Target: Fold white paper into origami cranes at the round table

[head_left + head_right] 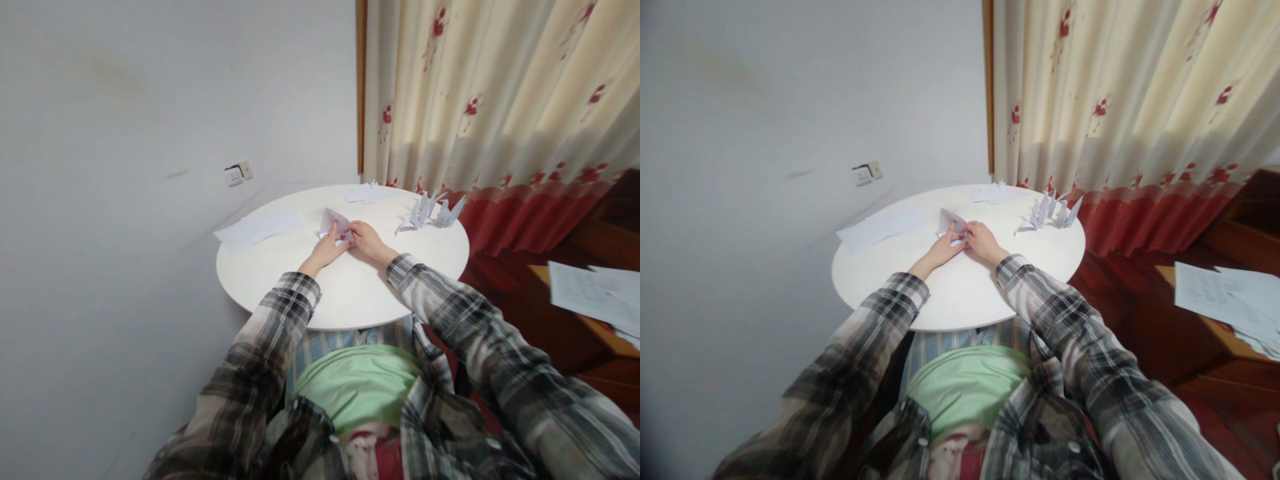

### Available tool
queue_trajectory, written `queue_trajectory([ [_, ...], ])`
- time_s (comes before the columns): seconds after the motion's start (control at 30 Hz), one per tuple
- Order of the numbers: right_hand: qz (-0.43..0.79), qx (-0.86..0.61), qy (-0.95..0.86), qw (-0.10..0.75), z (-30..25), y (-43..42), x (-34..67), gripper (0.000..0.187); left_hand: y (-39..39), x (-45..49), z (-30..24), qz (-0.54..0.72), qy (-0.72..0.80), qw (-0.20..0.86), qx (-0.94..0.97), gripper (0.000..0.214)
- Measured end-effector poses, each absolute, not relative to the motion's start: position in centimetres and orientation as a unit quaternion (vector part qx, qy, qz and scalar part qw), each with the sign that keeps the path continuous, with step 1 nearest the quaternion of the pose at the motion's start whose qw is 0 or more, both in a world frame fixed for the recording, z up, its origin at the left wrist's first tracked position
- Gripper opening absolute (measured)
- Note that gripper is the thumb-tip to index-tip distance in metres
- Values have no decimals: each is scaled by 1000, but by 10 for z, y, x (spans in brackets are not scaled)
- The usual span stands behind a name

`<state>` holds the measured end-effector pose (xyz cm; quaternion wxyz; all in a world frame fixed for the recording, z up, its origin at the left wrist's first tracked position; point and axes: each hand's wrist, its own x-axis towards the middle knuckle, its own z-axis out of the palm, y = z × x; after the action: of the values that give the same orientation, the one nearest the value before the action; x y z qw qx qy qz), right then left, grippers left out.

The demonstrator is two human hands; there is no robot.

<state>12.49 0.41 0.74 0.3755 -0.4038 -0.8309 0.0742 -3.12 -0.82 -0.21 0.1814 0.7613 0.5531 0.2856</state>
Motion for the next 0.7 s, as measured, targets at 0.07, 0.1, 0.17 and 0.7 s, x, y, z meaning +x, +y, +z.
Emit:
queue_trajectory([
  [0.07, 78, -400, -826, 389, 8, 4, 126, 40, -8, -31, -3, 288, 553, 185, 760, 89],
  [0.1, 79, -399, -823, 396, 8, 4, 126, 41, -8, -31, -2, 289, 552, 186, 759, 90],
  [0.17, 81, -394, -821, 406, 7, 4, 127, 42, -9, -31, -2, 291, 552, 189, 759, 89],
  [0.7, 38, -450, -832, 323, 12, -3, 127, 34, -11, -29, 1, 294, 545, 183, 764, 85],
])
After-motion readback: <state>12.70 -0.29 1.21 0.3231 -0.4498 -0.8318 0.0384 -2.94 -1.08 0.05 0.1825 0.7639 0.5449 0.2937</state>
